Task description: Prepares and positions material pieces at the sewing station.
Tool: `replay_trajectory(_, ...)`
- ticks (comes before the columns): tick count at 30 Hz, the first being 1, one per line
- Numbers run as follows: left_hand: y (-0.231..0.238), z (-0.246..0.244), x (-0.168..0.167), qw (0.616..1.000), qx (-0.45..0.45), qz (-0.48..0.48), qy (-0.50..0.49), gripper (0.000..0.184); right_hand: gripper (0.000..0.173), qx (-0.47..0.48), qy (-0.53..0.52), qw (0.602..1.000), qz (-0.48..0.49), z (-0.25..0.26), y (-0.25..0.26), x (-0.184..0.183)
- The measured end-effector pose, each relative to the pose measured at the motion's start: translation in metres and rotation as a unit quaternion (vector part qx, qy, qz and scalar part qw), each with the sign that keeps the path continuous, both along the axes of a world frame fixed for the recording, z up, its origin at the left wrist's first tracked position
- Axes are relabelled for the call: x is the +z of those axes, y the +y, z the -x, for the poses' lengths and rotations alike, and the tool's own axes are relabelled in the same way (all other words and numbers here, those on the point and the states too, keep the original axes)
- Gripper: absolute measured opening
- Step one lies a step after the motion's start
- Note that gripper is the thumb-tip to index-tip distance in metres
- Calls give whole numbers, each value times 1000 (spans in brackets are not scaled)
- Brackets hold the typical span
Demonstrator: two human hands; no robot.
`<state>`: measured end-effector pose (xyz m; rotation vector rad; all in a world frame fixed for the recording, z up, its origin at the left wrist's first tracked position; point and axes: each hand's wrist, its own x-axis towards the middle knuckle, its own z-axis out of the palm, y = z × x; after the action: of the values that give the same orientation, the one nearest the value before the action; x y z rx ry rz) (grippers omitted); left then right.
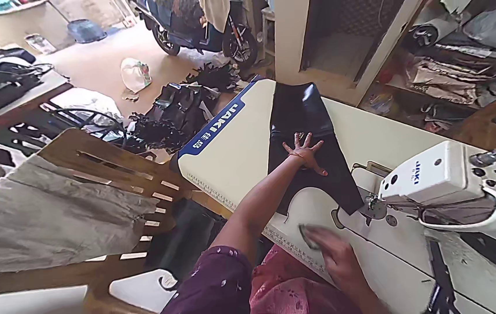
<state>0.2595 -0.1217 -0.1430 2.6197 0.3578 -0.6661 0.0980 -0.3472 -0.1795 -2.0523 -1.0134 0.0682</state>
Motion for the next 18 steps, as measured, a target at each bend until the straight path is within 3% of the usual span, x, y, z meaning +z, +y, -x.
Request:
replay_trajectory(3,-6,-11,2,1000,31,3,1,114,38,-62,-86,994,27,-58,52,-7)
replay_trajectory(5,-5,-12,1,999,36,2,2,114,41,-66,-44,990,116,-72,78,-10)
replay_trajectory(7,-1,-14,2,999,35,3,2,114,36,-41,-34,989,139,-45,92,-10)
replay_trajectory(10,-4,-15,2,999,30,2,13,115,32,46,-119,986,102,22,82,-23)
replay_trajectory(12,-2,-13,1,1000,6,-13,15,114,30,125,-99,983,86,41,62,-21)
replay_trajectory(14,12,5,-4,998,-47,-35,5,116,30,173,13,983,54,41,27,-5)
replay_trajectory(16,32,46,-8,993,-116,-33,-9,117,31,129,91,987,-22,26,-31,6)
replay_trajectory(18,60,104,3,985,-167,-20,27,114,35,-19,186,974,-125,18,-103,13)
